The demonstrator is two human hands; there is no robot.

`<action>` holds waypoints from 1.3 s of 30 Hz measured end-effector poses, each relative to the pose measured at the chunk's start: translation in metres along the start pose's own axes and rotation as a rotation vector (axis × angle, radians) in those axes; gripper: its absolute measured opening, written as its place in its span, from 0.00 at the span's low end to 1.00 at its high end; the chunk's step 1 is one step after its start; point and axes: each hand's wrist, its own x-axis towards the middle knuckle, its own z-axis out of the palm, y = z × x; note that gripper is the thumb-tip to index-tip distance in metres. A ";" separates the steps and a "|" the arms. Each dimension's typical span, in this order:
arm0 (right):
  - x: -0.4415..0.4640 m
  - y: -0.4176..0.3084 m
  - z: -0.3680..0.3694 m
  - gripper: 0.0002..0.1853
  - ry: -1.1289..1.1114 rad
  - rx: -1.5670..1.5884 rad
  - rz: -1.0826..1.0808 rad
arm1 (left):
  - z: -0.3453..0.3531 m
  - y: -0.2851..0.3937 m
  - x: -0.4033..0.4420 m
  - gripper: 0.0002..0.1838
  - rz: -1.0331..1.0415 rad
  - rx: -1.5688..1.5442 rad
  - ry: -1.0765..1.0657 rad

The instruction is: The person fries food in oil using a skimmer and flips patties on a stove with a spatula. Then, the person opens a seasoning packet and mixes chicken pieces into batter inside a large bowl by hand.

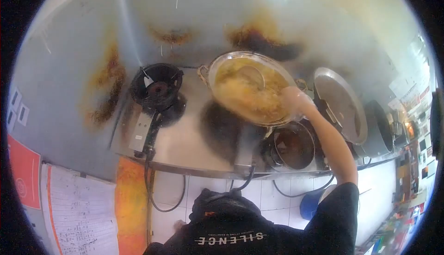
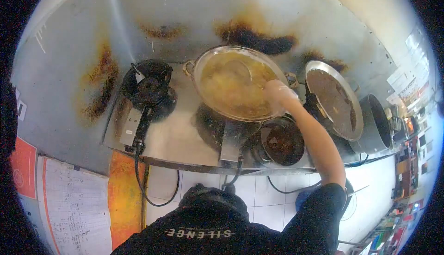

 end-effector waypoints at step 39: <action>-0.090 -0.151 -0.017 0.32 0.200 0.156 0.359 | -0.066 -0.002 0.032 0.10 -0.095 -0.382 0.085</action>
